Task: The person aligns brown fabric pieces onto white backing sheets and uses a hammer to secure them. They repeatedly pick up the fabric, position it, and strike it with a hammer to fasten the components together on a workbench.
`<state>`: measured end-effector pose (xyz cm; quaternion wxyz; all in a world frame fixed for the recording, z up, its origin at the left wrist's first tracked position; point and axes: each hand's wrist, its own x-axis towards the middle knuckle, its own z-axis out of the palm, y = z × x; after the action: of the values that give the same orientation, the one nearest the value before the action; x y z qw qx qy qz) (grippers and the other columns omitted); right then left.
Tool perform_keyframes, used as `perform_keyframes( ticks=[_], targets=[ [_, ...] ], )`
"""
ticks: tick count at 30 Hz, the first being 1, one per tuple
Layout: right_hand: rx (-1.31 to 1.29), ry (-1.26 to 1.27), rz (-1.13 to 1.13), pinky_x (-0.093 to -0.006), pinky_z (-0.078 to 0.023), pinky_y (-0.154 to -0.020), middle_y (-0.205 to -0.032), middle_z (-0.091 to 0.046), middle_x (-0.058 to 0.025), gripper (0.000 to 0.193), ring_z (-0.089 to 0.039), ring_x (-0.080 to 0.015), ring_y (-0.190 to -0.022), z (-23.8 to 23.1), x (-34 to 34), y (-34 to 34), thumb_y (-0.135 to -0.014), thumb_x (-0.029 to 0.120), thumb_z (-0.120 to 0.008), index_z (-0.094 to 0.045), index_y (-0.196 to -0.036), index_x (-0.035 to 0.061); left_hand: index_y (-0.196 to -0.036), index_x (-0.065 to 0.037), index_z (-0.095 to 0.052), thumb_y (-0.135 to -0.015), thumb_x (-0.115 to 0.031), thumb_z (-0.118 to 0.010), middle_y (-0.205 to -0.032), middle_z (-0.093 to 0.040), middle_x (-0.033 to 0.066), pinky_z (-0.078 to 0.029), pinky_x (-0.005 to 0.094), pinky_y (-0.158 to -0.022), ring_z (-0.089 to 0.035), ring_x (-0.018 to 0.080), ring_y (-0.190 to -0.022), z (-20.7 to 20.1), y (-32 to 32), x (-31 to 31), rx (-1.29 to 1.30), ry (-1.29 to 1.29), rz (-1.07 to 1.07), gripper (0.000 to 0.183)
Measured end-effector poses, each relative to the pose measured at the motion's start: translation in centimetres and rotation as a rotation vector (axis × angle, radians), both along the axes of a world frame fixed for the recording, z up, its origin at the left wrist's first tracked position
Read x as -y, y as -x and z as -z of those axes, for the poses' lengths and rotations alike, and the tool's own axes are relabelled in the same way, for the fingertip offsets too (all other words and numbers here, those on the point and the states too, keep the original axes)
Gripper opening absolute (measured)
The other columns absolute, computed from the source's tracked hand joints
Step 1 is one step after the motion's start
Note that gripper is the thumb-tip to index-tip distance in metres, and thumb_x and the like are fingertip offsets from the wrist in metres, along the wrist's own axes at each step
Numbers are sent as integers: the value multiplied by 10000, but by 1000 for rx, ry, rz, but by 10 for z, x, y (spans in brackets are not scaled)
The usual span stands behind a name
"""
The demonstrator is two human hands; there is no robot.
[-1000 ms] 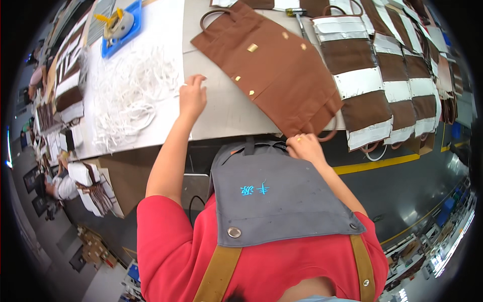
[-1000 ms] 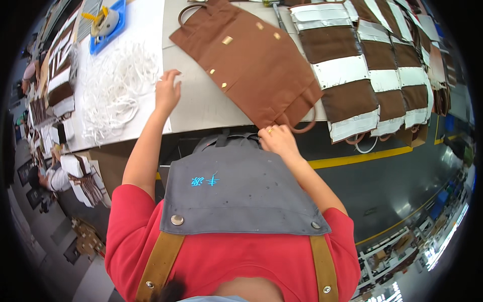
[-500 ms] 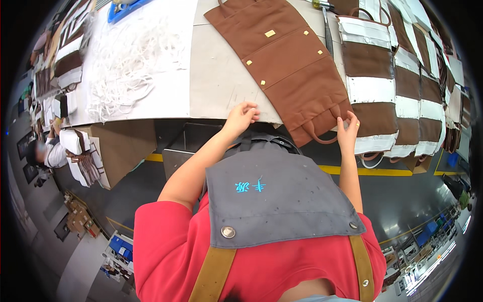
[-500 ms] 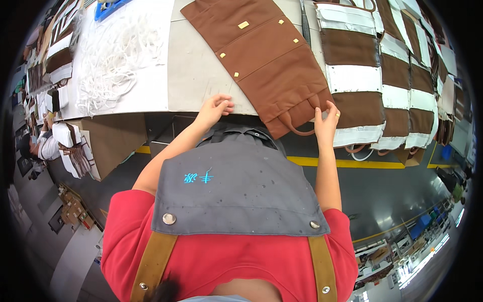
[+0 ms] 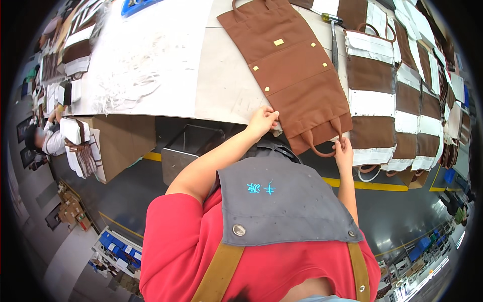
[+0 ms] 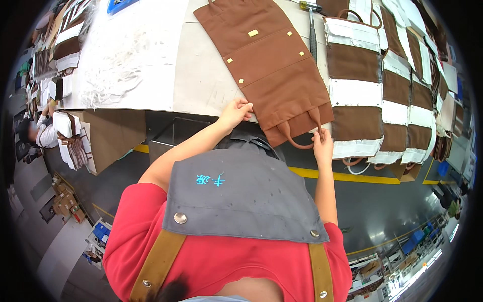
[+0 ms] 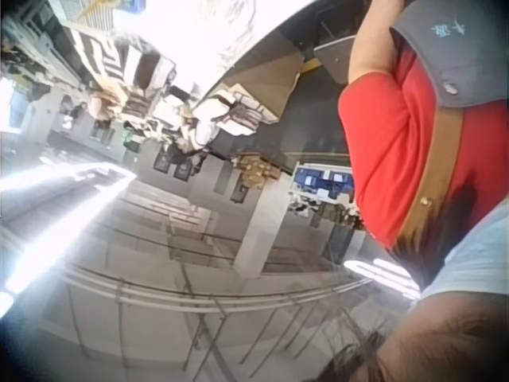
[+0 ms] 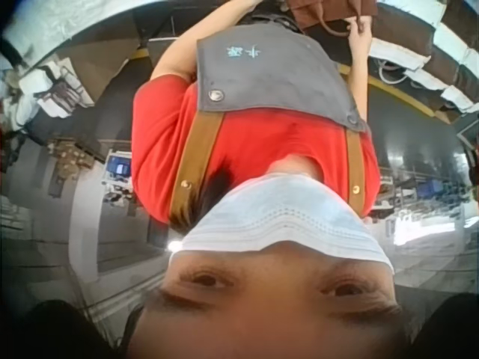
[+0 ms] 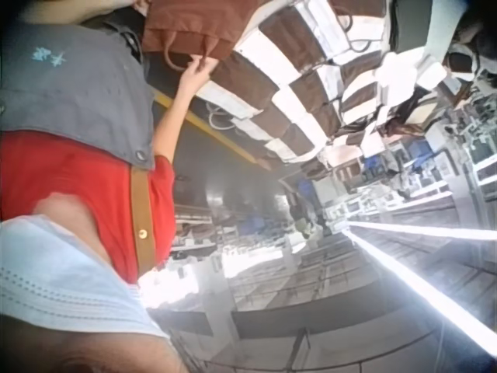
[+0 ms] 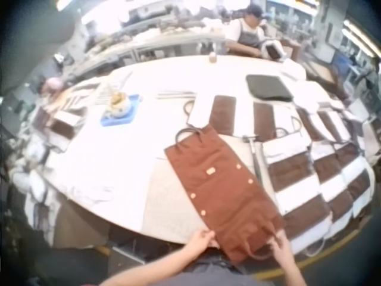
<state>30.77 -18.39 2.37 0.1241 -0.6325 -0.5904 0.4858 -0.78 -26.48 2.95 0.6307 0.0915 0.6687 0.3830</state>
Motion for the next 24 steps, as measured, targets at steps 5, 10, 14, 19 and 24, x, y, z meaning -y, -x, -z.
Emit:
perform_keyframes(
  ticks=[5,10,14,19,24],
  targets=[
    [-236,565,-124,-188,-414,-435,-771,-683,-101,141,-549,-100,-461,-55,-2,17,-934,187,-552,-560,-888,54,-1001,-14,-552,-938,-210,-534,-824,-582,34,-432,251,-630,-511,104,-680,17,8,22,-204,-122,48,207],
    [-319,911,-286,-233,-481,-537,-854,-692,-94,232,-602,-118,-580,-54,23,44,-949,264,-562,-577,-921,34,-987,-19,-540,-951,-215,-508,-812,-600,37,-431,252,-611,-510,91,-642,1,39,57,-317,-1,-14,201],
    [-244,936,-281,-254,-489,-644,-832,-683,-67,264,-618,-114,-699,-41,33,61,-971,288,-522,-581,-1017,35,-1056,-12,-524,-960,-220,-492,-882,-655,73,-436,241,-601,-523,80,-637,4,43,65,-254,55,-98,231],
    [-217,825,-194,-265,-500,-622,-760,-668,-60,279,-631,-133,-683,-57,33,67,-980,271,-493,-555,-1093,23,-1171,-72,-510,-924,-149,-515,-982,-652,106,-477,312,-689,-592,192,-741,-5,51,64,-566,-31,60,259],
    [-568,762,20,-253,-453,-416,-598,-582,-60,264,-547,-164,-465,-97,5,77,-960,194,-473,-539,-1071,-36,-1315,-178,-471,-826,-72,-582,-1318,-507,93,-425,419,-912,-510,304,-1102,6,73,31,-1331,-325,366,513]
  ],
)
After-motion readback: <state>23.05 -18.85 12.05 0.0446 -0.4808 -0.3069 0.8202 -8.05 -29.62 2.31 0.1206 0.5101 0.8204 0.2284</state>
